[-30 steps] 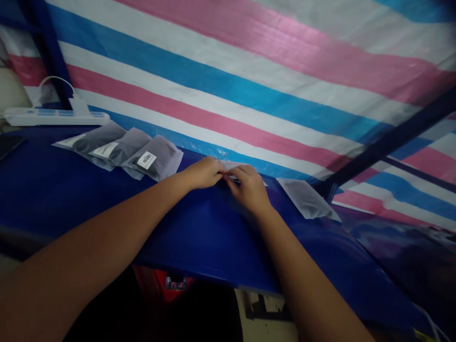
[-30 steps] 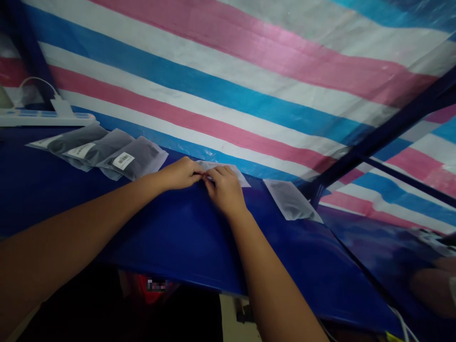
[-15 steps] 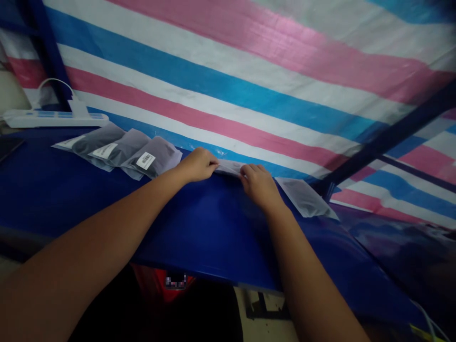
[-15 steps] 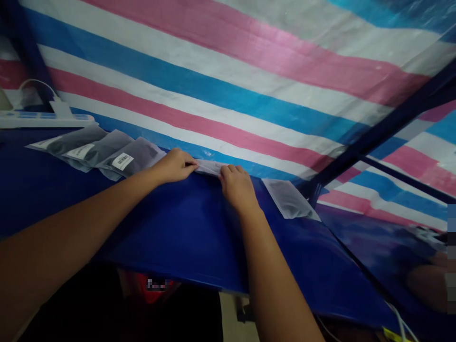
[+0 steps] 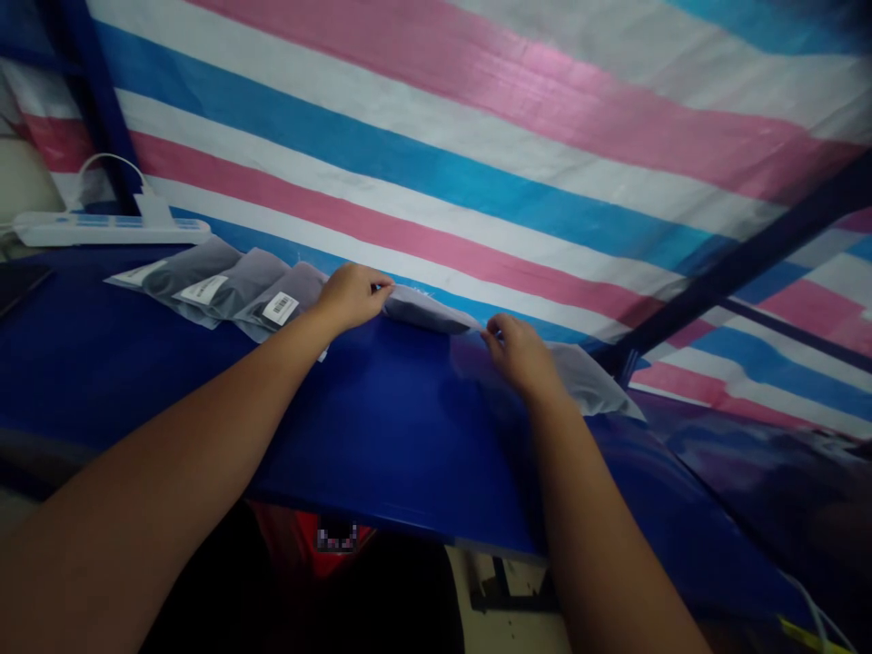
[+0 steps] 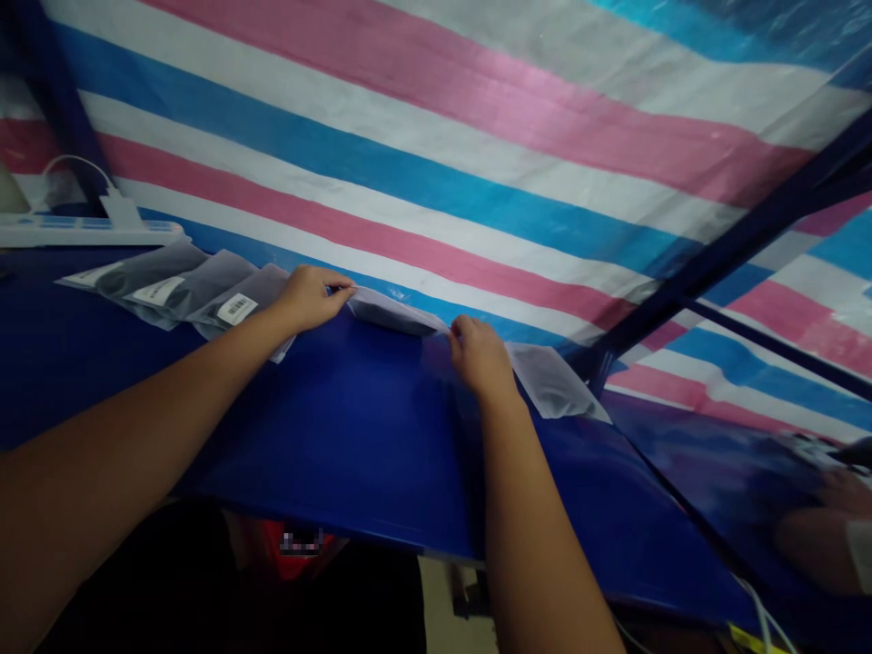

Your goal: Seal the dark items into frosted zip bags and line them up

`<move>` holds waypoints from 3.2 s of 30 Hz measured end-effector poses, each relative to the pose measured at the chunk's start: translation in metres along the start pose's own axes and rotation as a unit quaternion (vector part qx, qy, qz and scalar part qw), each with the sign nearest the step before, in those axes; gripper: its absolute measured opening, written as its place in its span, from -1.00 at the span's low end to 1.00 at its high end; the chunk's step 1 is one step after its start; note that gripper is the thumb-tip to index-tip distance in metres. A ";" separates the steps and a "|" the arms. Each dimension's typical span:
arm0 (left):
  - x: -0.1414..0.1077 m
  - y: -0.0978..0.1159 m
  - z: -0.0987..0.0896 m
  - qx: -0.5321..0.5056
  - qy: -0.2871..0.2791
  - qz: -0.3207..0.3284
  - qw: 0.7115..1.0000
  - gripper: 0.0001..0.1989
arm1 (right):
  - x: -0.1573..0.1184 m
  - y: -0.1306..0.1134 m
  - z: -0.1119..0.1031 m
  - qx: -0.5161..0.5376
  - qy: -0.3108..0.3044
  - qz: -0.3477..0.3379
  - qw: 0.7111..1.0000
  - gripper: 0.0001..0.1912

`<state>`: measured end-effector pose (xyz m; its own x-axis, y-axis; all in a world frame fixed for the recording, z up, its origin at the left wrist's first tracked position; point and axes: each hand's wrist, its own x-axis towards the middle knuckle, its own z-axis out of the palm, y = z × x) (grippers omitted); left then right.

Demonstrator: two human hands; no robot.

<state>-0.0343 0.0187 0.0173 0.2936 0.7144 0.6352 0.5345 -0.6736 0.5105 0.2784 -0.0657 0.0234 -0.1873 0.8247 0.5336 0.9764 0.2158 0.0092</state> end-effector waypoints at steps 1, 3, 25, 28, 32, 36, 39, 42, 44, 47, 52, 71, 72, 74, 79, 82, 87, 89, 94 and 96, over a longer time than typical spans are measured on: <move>-0.001 0.002 0.001 0.008 0.008 -0.006 1.000 -0.79 | 0.000 0.000 0.001 0.011 0.007 0.007 1.000 -0.84; -0.002 0.005 0.002 0.023 0.013 -0.006 1.000 -0.82 | -0.001 0.001 0.002 0.037 0.021 0.018 0.999 -0.77; -0.009 0.026 0.007 0.093 0.018 0.116 0.989 -0.85 | 0.000 -0.010 0.000 0.088 0.076 0.084 0.990 -0.77; -0.016 0.052 0.016 0.095 -0.008 0.186 0.978 -0.76 | 0.000 -0.032 -0.003 0.133 0.087 0.055 0.986 -0.81; -0.023 0.071 0.032 0.089 -0.062 0.242 0.964 -0.78 | 0.000 -0.061 -0.005 0.177 0.053 0.021 0.983 -0.88; -0.023 0.068 0.037 0.076 -0.079 0.256 0.960 -0.79 | -0.001 -0.067 -0.007 0.174 0.042 0.024 0.984 -0.89; -0.022 0.064 0.037 0.093 -0.078 0.262 0.957 -0.81 | -0.002 -0.065 -0.006 0.191 0.032 0.008 0.981 -0.90; -0.021 0.064 0.040 0.148 -0.068 0.284 0.945 -0.79 | -0.001 -0.065 -0.005 0.213 0.033 0.001 0.977 -0.86; -0.019 0.063 0.040 0.186 -0.061 0.295 0.935 -0.77 | 0.000 -0.061 -0.006 0.215 0.030 0.006 0.976 -0.83; -0.016 0.055 0.035 0.222 -0.046 0.281 0.933 -0.77 | 0.001 -0.048 -0.008 0.209 0.038 0.042 0.976 -0.82; -0.009 0.031 0.017 0.251 -0.018 0.208 0.945 -0.75 | 0.001 -0.021 -0.006 0.233 0.047 0.110 0.965 -0.73; -0.003 0.017 0.002 0.179 -0.032 0.126 0.975 -0.81 | 0.001 -0.044 0.008 0.136 0.095 -0.040 0.985 -0.76; -0.004 0.017 0.004 0.178 -0.036 0.131 0.975 -0.81 | 0.002 -0.042 0.010 0.118 0.093 -0.037 0.988 -0.77; -0.005 0.018 0.006 0.180 -0.034 0.137 0.973 -0.81 | 0.002 -0.033 0.012 0.091 0.092 -0.031 0.991 -0.76; -0.006 0.016 0.001 0.197 -0.018 0.101 0.975 -0.82 | 0.003 -0.017 0.008 0.053 0.101 -0.022 0.993 -0.75; -0.005 0.013 -0.004 0.199 -0.016 0.081 0.976 -0.81 | 0.002 -0.012 0.006 0.053 0.096 -0.022 0.994 -0.74; -0.005 0.009 -0.005 0.194 -0.007 0.077 0.978 -0.80 | 0.000 -0.006 0.005 0.041 0.096 -0.011 0.994 -0.73; -0.006 0.010 -0.004 0.183 -0.004 0.076 0.980 -0.82 | 0.000 -0.006 0.004 0.044 0.099 -0.002 0.994 -0.73; -0.010 0.021 0.003 0.138 -0.016 0.107 0.985 -0.76 | 0.000 -0.014 0.002 0.088 0.096 -0.015 0.991 -0.74; -0.012 0.028 0.007 0.126 -0.034 0.113 0.985 -0.78 | 0.001 -0.020 0.001 0.099 0.095 -0.021 0.990 -0.77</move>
<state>-0.0174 -0.0073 0.0198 0.4748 0.5691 0.6713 0.6270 -0.7540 0.1957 0.2584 -0.0688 0.0226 -0.1855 0.7042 0.6853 0.9243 0.3619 -0.1216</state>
